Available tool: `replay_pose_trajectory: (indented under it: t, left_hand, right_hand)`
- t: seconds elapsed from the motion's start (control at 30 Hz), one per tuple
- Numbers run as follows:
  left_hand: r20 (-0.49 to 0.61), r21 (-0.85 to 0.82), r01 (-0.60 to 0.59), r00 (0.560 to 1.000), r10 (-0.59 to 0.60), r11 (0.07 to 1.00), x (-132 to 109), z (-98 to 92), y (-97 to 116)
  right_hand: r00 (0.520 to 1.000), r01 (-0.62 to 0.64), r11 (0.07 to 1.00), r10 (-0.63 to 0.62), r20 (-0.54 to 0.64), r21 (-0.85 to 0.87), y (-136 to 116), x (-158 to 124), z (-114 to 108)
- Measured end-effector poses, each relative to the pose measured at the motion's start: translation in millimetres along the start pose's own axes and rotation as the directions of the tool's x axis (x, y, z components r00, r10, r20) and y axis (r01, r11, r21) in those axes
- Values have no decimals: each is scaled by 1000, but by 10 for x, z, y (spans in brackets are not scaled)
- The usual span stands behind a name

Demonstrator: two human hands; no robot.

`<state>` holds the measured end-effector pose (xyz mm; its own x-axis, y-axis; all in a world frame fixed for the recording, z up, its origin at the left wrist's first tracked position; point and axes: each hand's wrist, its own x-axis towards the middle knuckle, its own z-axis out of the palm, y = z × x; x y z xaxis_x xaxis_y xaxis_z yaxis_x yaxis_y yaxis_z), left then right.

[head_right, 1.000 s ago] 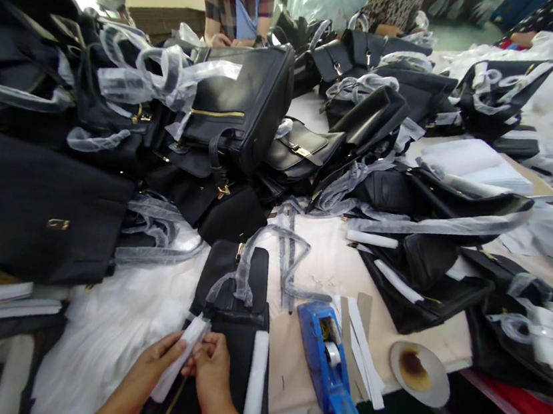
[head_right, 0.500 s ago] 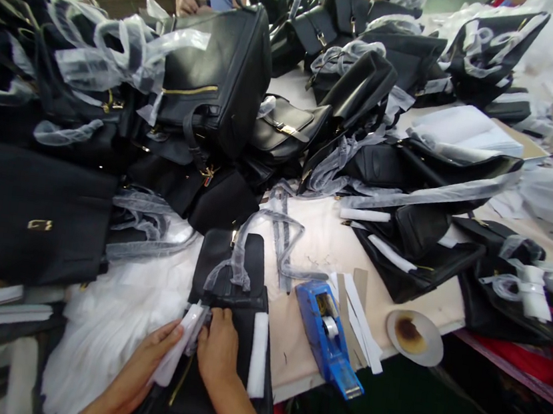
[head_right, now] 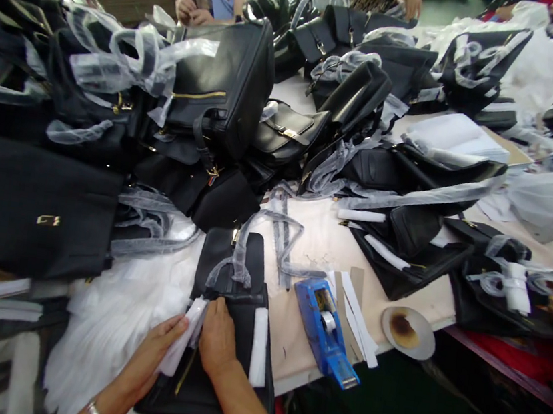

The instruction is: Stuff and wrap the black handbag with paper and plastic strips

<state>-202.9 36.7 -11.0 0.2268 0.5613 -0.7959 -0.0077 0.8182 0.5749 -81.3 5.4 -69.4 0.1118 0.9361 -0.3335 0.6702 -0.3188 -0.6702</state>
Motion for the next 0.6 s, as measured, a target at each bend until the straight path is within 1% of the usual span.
replay_pose_trajectory:
  t: [0.03,0.07,0.1,0.13,0.17,0.2,0.23,0.27,0.3,0.4,0.47,0.5,0.53,0.57,0.6]
  left_hand:
    - [-5,-3,-8,1000,8,1000,-1,-4,-1]
    - [-9,-8,-16,1000,16,1000,-1,-9,-2]
    - [-10,-13,-22,1000,22,1000,-1,-15,-2]
    - [-9,-14,-28,1000,28,1000,-1,-21,-2]
    - [-3,-13,-33,999,33,999,-1,-26,-2]
    - [7,-12,-37,999,37,999,-2,-30,-3]
    - [21,-11,-38,999,39,999,-3,-33,-5]
    - [31,-11,-38,999,38,999,-6,-36,-9]
    - [35,-11,-36,999,36,999,-7,-39,-15]
    - [19,11,-41,999,41,999,-12,-54,-42]
    - [-30,61,-64,997,66,996,-22,-59,-45]
    - [-64,99,-70,995,77,993,-31,-55,-35]
    - [-117,140,-68,989,85,988,-41,-47,-16]
    - [-189,197,-30,980,68,980,-52,-33,11]
    - [-239,247,12,970,49,969,-64,-17,45]
  right_hand:
    - [1000,-9,1000,10,-16,11,-10,-25,-25]
    - [998,-38,997,41,-47,64,-22,-54,-57]
    - [991,-104,976,118,-68,190,-35,-85,-92]
    - [972,-196,910,229,-51,365,-48,-114,-123]
    - [939,-295,787,342,15,542,-62,-140,-145]
    - [897,-387,624,424,122,678,-76,-159,-155]
    - [855,-463,470,461,238,751,-91,-172,-149]
    - [820,-522,366,464,335,770,-106,-178,-128]
    - [798,-558,307,452,398,771,-122,-179,-96]
    - [758,-606,165,416,502,779,-179,-175,-7]
    - [745,-623,111,384,545,774,-214,-163,-29]
    - [749,-625,114,365,552,772,-224,-148,-78]
    - [761,-619,137,346,548,773,-226,-125,-153]
    - [783,-601,178,327,530,779,-218,-91,-250]
    - [814,-567,231,304,494,791,-199,-47,-364]
